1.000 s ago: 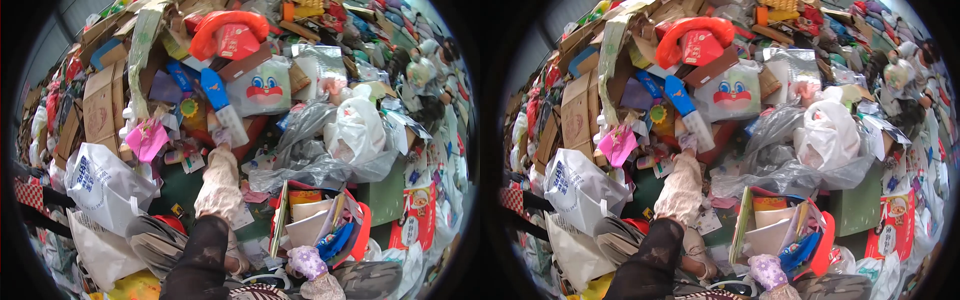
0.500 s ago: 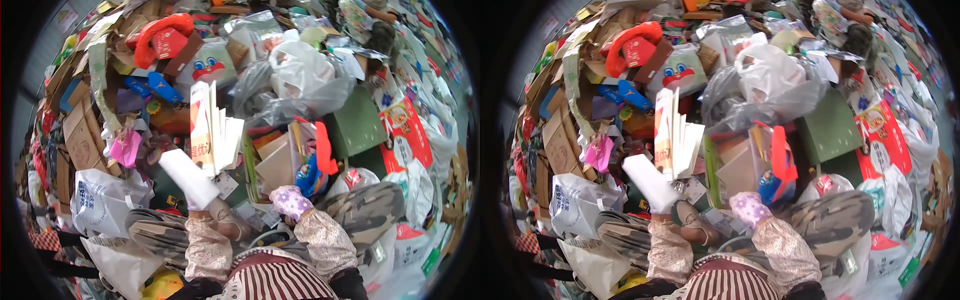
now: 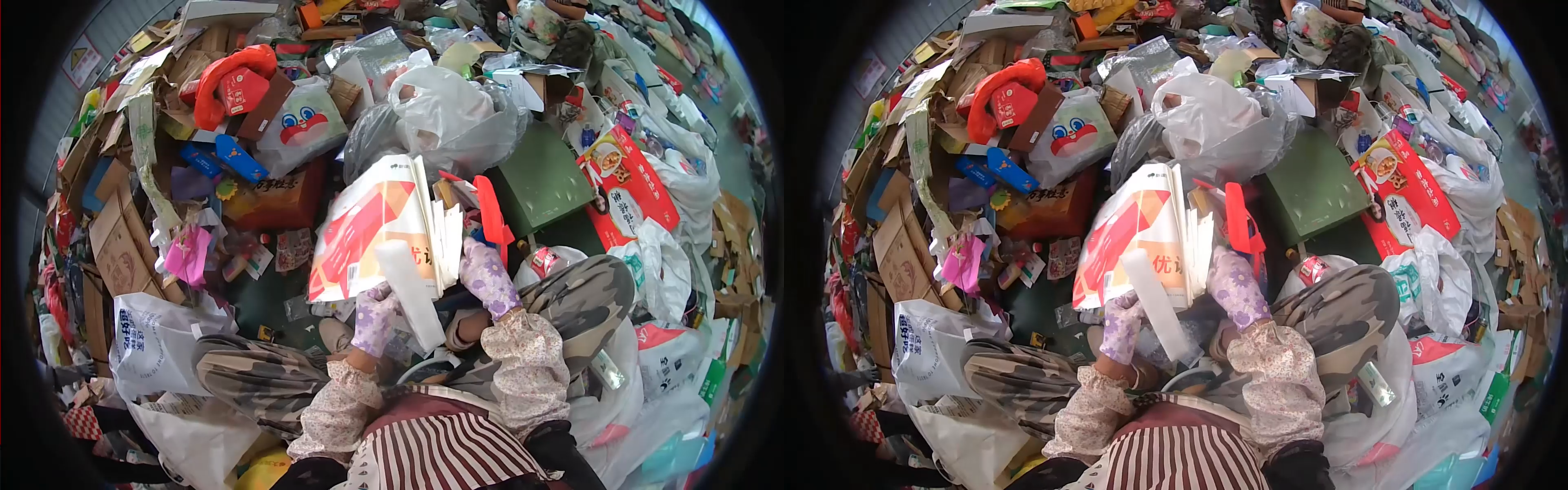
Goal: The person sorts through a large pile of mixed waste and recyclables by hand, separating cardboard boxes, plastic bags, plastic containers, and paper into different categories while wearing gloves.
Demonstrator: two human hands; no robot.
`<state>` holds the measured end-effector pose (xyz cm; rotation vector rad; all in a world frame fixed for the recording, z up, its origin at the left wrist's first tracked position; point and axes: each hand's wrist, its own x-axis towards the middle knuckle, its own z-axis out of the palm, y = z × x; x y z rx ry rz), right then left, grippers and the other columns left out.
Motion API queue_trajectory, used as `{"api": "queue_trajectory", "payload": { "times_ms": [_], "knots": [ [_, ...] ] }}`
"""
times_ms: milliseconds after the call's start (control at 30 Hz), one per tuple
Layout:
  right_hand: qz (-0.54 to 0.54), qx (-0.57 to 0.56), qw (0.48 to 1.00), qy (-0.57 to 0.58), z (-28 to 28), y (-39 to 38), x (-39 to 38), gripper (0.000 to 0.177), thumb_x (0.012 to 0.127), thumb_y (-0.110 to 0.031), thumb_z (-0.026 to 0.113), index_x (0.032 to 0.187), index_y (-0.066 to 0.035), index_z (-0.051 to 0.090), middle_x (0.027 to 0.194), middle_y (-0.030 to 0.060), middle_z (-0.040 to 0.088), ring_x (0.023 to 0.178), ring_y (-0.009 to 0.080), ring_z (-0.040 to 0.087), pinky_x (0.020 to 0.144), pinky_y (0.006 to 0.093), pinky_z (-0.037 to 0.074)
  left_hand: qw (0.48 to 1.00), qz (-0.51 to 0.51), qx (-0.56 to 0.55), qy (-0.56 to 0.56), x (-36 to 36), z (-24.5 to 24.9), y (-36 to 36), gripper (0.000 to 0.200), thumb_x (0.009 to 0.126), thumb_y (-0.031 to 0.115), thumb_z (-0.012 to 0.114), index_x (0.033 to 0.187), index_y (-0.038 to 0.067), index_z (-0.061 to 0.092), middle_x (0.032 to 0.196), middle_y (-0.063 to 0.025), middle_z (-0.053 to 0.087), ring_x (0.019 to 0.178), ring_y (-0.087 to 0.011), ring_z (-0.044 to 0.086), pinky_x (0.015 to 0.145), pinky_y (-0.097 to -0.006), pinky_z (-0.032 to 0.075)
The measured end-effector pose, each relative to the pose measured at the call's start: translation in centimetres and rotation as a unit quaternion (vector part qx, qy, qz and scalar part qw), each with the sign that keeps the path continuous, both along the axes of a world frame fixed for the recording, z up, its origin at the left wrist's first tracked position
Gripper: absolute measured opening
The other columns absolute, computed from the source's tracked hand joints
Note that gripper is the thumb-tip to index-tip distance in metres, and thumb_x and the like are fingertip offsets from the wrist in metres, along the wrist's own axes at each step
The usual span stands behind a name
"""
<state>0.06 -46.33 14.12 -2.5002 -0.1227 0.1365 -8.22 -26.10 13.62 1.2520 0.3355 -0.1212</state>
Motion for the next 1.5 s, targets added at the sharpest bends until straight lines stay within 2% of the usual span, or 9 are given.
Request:
{"api": "queue_trajectory", "payload": {
  "times_ms": [133,233,667,867,933,1000,1067,1267,1500],
  "knots": [
    [-0.086,0.286,0.944,-0.143,-1.8,1.9,2.0,0.042,0.084,-0.024,0.065,0.115,0.001,0.054,0.078,0.0136,0.066,0.072,0.0323,0.065,0.066,0.0403,0.05,0.994,-0.087,0.07,0.014,1.7,-0.3,-0.6,0.021,0.08,0.004,0.054,0.095,-0.004,0.067,0.076,-0.0088,0.069,0.065,-0.0146,0.064,0.061,-0.0271,0.051],
    [-0.1,0.574,0.765,0.275,0.0,1.9,3.1,0.039,0.082,-0.024,0.072,0.113,-0.005,0.059,0.094,0.004,0.063,0.082,0.0123,0.059,0.07,0.0303,0.048,0.925,-0.188,0.331,-0.025,0.9,2.9,-4.3,0.024,0.074,0.016,0.06,0.091,0.0,0.067,0.07,-0.0183,0.063,0.064,-0.0229,0.065,0.063,-0.0352,0.049],
    [-0.016,0.556,0.831,-0.035,6.4,0.1,3.7,0.035,0.08,-0.012,0.071,0.111,-0.003,0.058,0.095,0.0037,0.064,0.082,0.0096,0.062,0.072,0.0253,0.051,0.922,-0.06,-0.338,-0.181,4.3,7.6,5.4,0.06,0.091,0.03,0.056,0.138,0.003,0.032,0.123,-0.0126,0.053,0.101,-0.0185,0.058,0.083,-0.0322,0.051],
    [0.089,0.439,0.893,-0.043,10.4,2.6,5.7,0.049,0.081,-0.011,0.069,0.124,0.002,0.05,0.104,0.0054,0.064,0.093,0.0131,0.06,0.083,0.0281,0.049,0.954,-0.122,0.008,-0.275,11.8,9.6,0.3,0.03,0.092,0.01,0.053,0.121,0.001,0.053,0.107,-0.0088,0.063,0.09,-0.0171,0.064,0.077,-0.0307,0.053],
    [0.096,0.577,0.811,-0.018,12.3,3.1,5.9,0.053,0.081,-0.011,0.068,0.128,0.002,0.046,0.107,0.0071,0.062,0.094,0.0129,0.06,0.083,0.028,0.049,0.804,-0.085,0.291,-0.512,12.0,11.4,-1.1,0.025,0.091,0.005,0.052,0.116,0.001,0.055,0.103,-0.009,0.064,0.085,-0.017,0.065,0.072,-0.0291,0.054],
    [0.079,0.394,0.907,-0.125,10.9,1.2,8.2,0.051,0.081,-0.01,0.067,0.126,0.001,0.047,0.106,0.0078,0.062,0.093,0.0134,0.06,0.081,0.0287,0.05,0.907,-0.121,-0.185,-0.359,12.4,11.2,-2.0,0.025,0.089,0.002,0.053,0.114,0.0,0.055,0.102,-0.0098,0.064,0.086,-0.0175,0.065,0.072,-0.0283,0.054],
    [0.15,0.667,0.718,0.133,10.0,0.3,8.8,0.048,0.08,-0.006,0.065,0.125,0.001,0.048,0.107,0.0081,0.062,0.089,0.0145,0.062,0.08,0.0289,0.051,0.915,-0.093,-0.226,-0.32,12.8,10.2,-2.4,0.027,0.088,0.0,0.053,0.114,0.0,0.055,0.1,-0.0096,0.064,0.085,-0.0175,0.065,0.072,-0.028,0.054],
    [0.097,0.369,0.922,-0.062,7.6,-0.5,9.2,0.046,0.073,-0.001,0.066,0.118,0.0,0.055,0.094,0.0067,0.066,0.082,0.0141,0.063,0.075,0.028,0.051,0.957,0.144,-0.16,-0.195,13.6,3.7,-2.9,0.024,0.082,0.0,0.048,0.104,0.0,0.059,0.092,-0.005,0.064,0.079,-0.0138,0.061,0.065,-0.0257,0.047],
    [-0.036,0.138,0.989,-0.03,1.9,0.5,3.5,0.037,0.078,-0.004,0.058,0.115,-0.004,0.051,0.096,0.0194,0.065,0.09,0.0333,0.064,0.078,0.04,0.05,0.865,0.032,0.499,-0.037,7.7,-5.4,-7.1,0.069,0.073,0.002,0.059,0.136,0.0,0.032,0.122,-0.0217,0.047,0.099,-0.0362,0.059,0.079,-0.0412,0.051]
  ]
}}
